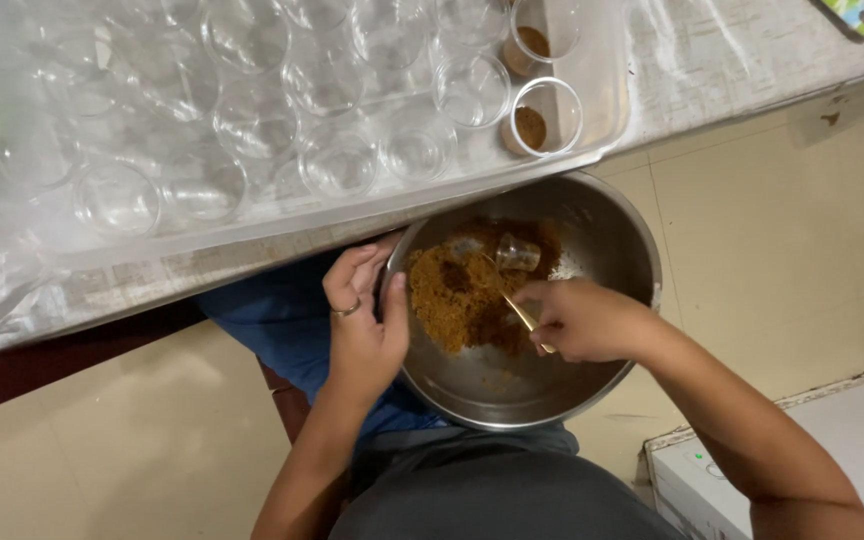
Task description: Filling small plastic cups with a brown powder mixture and packing it down using another cup.
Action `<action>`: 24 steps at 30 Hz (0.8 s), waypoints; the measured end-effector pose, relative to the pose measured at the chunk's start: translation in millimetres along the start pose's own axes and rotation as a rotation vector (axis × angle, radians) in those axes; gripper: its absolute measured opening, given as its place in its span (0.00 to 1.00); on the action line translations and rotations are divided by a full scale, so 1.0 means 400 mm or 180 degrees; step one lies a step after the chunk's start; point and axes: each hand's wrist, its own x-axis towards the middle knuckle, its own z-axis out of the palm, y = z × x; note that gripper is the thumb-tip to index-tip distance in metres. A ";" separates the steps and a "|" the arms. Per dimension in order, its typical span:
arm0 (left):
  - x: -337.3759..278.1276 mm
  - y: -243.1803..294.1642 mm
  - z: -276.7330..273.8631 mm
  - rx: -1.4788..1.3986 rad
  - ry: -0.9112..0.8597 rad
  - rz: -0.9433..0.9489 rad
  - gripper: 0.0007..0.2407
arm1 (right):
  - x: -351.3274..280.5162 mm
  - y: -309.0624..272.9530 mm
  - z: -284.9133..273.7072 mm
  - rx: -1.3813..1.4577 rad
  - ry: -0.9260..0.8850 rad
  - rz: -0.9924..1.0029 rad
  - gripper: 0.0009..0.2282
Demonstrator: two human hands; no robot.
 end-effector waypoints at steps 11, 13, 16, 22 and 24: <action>0.009 0.026 0.043 -0.0503 0.0055 -0.0173 0.20 | 0.029 -0.103 0.092 -0.0813 0.0031 0.0077 0.23; 0.010 0.025 0.039 -0.0473 0.0069 -0.0135 0.20 | 0.043 -0.097 0.099 -0.1052 0.0165 0.0107 0.19; 0.005 0.021 0.040 -0.0572 0.0042 -0.0248 0.20 | 0.051 -0.095 0.108 -0.1002 0.0097 0.0269 0.15; 0.010 0.022 0.036 -0.0554 0.0072 -0.0210 0.20 | 0.063 -0.082 0.121 -0.1014 -0.0327 0.0062 0.12; 0.009 0.019 0.034 -0.0476 0.0016 -0.0212 0.20 | 0.055 -0.087 0.109 -0.0080 -0.0781 -0.0246 0.17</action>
